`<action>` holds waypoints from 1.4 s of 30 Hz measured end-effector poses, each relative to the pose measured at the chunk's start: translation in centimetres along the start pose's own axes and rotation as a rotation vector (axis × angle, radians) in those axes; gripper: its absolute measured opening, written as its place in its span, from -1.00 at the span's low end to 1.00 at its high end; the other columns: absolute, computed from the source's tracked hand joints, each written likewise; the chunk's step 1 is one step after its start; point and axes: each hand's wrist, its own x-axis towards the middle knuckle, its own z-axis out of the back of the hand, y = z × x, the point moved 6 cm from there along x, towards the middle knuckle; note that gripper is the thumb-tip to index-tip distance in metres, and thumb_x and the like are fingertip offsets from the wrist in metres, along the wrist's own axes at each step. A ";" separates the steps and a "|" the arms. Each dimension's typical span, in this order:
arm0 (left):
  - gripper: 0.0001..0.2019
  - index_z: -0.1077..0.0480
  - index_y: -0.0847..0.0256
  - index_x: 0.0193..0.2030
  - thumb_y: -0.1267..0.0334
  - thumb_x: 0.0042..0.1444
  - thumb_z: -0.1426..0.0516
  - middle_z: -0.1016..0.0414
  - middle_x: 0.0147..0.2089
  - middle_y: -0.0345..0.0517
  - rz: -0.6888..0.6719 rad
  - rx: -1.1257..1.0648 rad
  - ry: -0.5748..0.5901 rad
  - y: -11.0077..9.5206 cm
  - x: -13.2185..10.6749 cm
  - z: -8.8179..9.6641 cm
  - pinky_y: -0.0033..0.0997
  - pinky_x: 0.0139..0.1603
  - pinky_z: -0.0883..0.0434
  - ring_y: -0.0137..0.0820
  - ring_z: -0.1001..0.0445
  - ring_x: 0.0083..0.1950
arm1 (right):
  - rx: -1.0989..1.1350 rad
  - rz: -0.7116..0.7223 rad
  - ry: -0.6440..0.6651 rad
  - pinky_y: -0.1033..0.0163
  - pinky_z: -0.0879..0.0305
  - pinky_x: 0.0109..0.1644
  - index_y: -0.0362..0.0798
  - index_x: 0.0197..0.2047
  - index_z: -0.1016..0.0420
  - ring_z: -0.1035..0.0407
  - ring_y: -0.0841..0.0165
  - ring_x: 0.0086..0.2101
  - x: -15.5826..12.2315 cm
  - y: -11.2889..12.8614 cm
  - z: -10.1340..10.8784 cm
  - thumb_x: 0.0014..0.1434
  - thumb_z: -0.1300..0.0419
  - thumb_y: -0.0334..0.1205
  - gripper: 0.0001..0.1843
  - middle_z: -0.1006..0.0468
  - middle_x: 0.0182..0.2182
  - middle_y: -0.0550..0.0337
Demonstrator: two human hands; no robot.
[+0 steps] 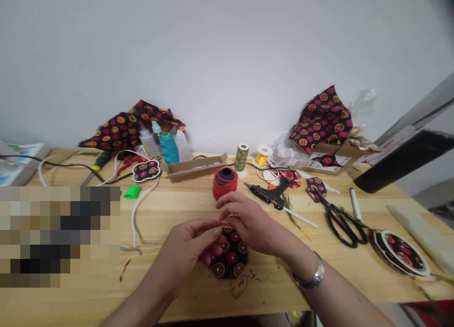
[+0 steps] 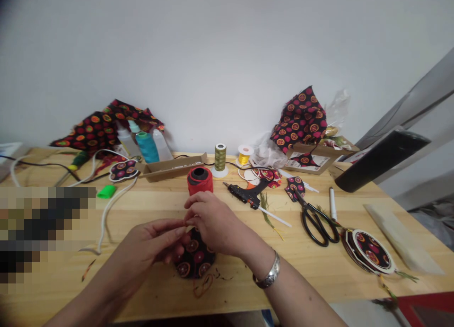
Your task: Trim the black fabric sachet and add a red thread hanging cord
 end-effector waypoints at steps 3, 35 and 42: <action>-0.87 -0.57 0.26 -0.40 0.26 -0.08 -0.25 -0.51 -0.58 -0.18 -0.010 0.021 -0.021 0.0 0.0 0.1 -0.59 -0.60 -0.26 -0.50 -0.36 -0.58 | -0.004 -0.014 0.001 0.20 -0.28 0.01 -0.12 -0.35 -0.45 -0.30 0.36 -0.10 -0.1 -0.2 0.0 0.16 -0.05 -0.53 -0.79 -0.43 -0.13 0.09; -0.83 -0.57 0.30 -0.48 0.21 -0.18 -0.30 -0.39 -0.67 -0.25 -0.021 -0.152 -0.058 0.4 0.0 0.8 -0.64 -0.67 -0.13 -0.59 -0.26 -0.66 | -0.874 -1.138 -0.066 0.16 -0.30 -0.34 -0.28 -0.12 -0.42 -0.47 0.07 -0.33 -20.7 -13.8 12.5 0.10 -0.01 -0.33 -0.68 -0.53 -0.28 -0.27; -0.83 -0.55 0.30 -0.51 0.21 -0.15 -0.29 -0.38 -0.65 -0.25 -0.042 -0.134 -0.030 0.0 -0.1 0.5 -0.62 -0.66 -0.13 -0.59 -0.25 -0.65 | -0.775 -0.914 -0.608 0.06 -0.28 -0.34 -0.09 -0.15 -0.38 -0.39 0.03 -0.32 -21.2 -7.2 15.6 0.07 -0.01 0.04 -0.58 -0.45 -0.31 -0.11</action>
